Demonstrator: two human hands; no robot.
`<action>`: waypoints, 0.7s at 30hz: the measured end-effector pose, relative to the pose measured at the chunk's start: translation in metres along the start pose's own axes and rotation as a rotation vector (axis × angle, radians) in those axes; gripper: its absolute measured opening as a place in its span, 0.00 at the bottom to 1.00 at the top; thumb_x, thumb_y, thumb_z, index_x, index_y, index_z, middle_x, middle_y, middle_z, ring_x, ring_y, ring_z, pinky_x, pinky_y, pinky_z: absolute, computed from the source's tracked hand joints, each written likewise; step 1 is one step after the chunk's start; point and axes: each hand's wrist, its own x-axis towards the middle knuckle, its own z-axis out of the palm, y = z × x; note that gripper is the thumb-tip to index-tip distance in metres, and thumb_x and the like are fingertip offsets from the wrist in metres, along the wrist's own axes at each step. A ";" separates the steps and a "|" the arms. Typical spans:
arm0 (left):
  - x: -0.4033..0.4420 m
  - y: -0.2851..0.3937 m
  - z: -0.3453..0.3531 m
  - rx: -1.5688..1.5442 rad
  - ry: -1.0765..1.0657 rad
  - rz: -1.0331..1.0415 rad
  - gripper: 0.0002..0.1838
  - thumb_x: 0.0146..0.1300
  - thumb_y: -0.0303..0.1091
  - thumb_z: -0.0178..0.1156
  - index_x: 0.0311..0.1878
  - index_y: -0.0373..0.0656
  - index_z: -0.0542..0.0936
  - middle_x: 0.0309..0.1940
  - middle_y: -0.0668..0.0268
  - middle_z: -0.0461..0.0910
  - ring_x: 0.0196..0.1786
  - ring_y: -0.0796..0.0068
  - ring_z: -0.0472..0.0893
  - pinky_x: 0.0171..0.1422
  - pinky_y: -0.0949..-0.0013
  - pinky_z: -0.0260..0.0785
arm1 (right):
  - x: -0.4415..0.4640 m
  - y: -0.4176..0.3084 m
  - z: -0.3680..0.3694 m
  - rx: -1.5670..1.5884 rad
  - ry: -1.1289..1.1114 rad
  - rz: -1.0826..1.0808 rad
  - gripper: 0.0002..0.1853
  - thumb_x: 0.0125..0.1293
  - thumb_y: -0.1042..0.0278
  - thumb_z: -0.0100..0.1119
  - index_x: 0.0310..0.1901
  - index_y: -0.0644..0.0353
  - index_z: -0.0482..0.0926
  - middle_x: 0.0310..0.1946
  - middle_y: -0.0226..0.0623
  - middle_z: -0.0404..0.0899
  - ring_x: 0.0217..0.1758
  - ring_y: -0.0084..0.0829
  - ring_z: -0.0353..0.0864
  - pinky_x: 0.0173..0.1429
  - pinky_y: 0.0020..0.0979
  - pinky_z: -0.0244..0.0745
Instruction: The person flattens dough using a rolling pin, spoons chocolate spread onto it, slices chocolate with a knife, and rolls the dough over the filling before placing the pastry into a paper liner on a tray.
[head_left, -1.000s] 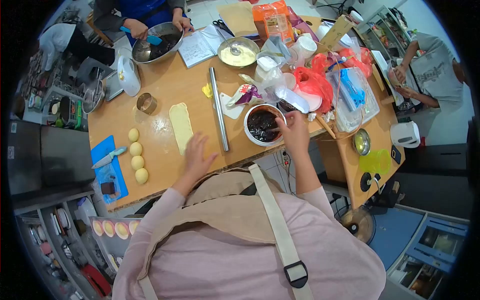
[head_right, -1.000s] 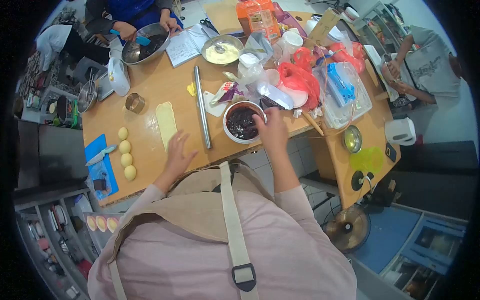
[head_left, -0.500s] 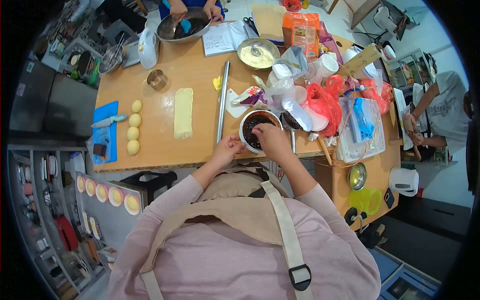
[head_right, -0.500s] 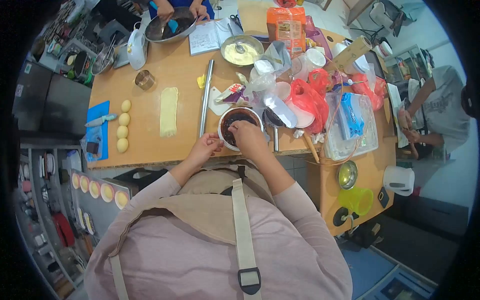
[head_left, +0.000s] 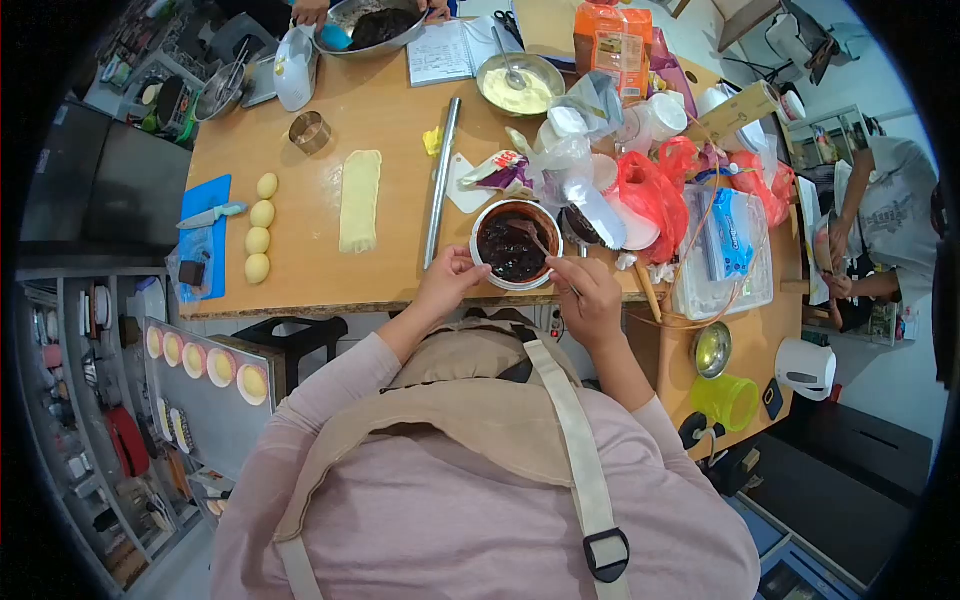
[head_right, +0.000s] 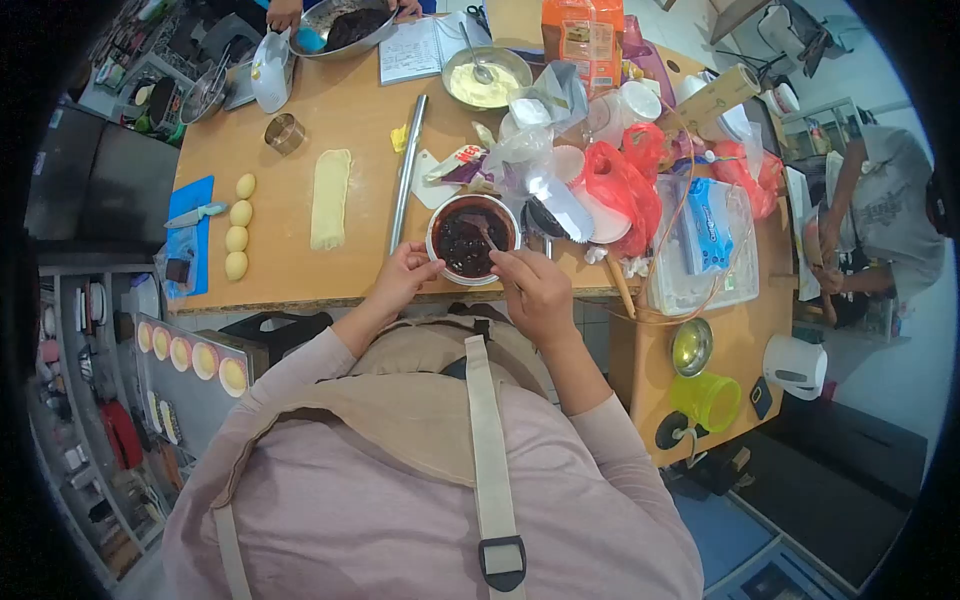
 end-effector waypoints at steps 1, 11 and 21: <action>0.001 0.001 0.000 0.006 0.004 -0.005 0.21 0.62 0.32 0.68 0.52 0.37 0.70 0.36 0.65 0.81 0.38 0.81 0.78 0.44 0.76 0.71 | -0.005 0.008 0.007 0.010 -0.003 0.006 0.09 0.61 0.75 0.63 0.44 0.59 0.83 0.32 0.41 0.82 0.34 0.39 0.82 0.37 0.35 0.75; 0.010 -0.004 -0.002 0.044 0.003 0.033 0.20 0.62 0.30 0.68 0.52 0.37 0.70 0.34 0.66 0.81 0.38 0.80 0.79 0.44 0.76 0.71 | -0.015 0.012 0.015 0.075 0.032 0.058 0.08 0.62 0.74 0.63 0.43 0.61 0.83 0.30 0.42 0.81 0.33 0.39 0.82 0.36 0.34 0.75; 0.008 -0.004 -0.013 0.080 -0.070 -0.119 0.20 0.67 0.43 0.63 0.56 0.47 0.70 0.40 0.71 0.81 0.45 0.80 0.79 0.48 0.72 0.64 | -0.036 0.011 0.036 0.165 0.213 0.344 0.08 0.69 0.72 0.57 0.44 0.65 0.82 0.31 0.41 0.82 0.34 0.34 0.82 0.38 0.32 0.74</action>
